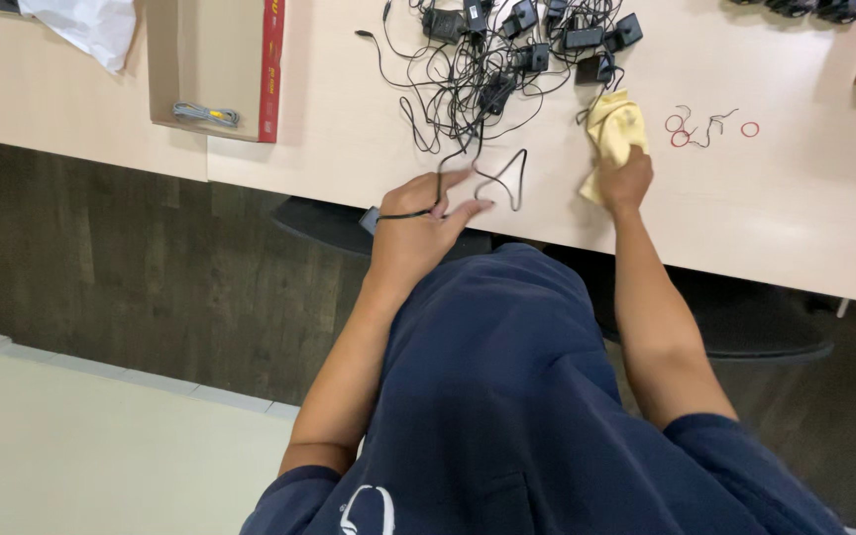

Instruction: The person wipes a power adapter with a cloth and then coils its cable by hand.

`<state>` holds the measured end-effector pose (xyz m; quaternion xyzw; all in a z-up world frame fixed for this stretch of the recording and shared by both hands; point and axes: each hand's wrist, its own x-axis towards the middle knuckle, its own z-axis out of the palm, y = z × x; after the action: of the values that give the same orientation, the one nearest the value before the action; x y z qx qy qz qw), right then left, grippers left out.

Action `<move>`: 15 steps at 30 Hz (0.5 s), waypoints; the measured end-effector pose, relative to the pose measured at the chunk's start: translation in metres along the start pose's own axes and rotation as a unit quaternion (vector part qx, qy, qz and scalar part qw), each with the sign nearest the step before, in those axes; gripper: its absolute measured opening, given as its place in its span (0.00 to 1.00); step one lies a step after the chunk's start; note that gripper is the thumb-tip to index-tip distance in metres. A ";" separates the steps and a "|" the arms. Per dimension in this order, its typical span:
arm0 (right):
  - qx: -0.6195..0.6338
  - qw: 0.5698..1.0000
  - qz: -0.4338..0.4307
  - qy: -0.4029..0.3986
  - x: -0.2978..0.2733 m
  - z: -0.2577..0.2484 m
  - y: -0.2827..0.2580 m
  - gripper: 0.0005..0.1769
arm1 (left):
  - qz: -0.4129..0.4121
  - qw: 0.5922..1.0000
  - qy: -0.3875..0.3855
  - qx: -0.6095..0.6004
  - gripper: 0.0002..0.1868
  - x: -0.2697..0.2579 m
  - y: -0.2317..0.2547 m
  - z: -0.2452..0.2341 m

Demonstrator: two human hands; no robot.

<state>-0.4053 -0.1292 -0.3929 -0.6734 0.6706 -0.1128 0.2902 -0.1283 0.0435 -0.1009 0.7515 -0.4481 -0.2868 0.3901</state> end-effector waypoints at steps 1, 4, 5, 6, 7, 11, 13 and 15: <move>0.027 0.998 0.051 -0.011 0.004 -0.007 0.003 0.26 | 0.020 1.000 -0.016 0.015 0.31 0.002 0.002 -0.002; 0.125 0.990 0.048 0.054 0.012 -0.029 0.006 0.23 | 0.034 0.996 -0.074 0.031 0.42 0.004 0.007 -0.003; 0.125 0.990 0.047 0.055 0.009 -0.036 0.005 0.23 | 0.035 0.996 -0.073 0.030 0.42 0.002 0.008 -0.003; 0.352 0.934 0.064 0.011 0.005 -0.052 0.009 0.24 | 0.041 0.995 -0.091 0.017 0.39 0.001 0.009 -0.001; 0.559 0.825 0.076 -0.035 0.001 -0.070 0.012 0.25 | 0.048 0.993 -0.108 0.005 0.36 0.000 0.009 0.001; 0.651 0.737 0.038 -0.175 -0.037 -0.126 -0.026 0.28 | 0.131 0.982 -0.135 0.013 0.32 -0.001 0.007 0.020; 0.663 0.720 0.033 -0.204 -0.045 -0.126 -0.045 0.29 | 0.233 0.954 -0.185 0.025 0.29 0.001 0.009 0.033; 0.568 0.769 0.117 -0.271 -0.047 -0.093 -0.060 0.29 | 0.259 0.943 -0.211 0.009 0.28 -0.002 0.013 0.045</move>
<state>-0.4091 -0.1104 -0.2745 -0.3048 0.4518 -0.2511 0.8000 -0.1697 0.0266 -0.1139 0.5358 -0.7015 -0.3237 0.3406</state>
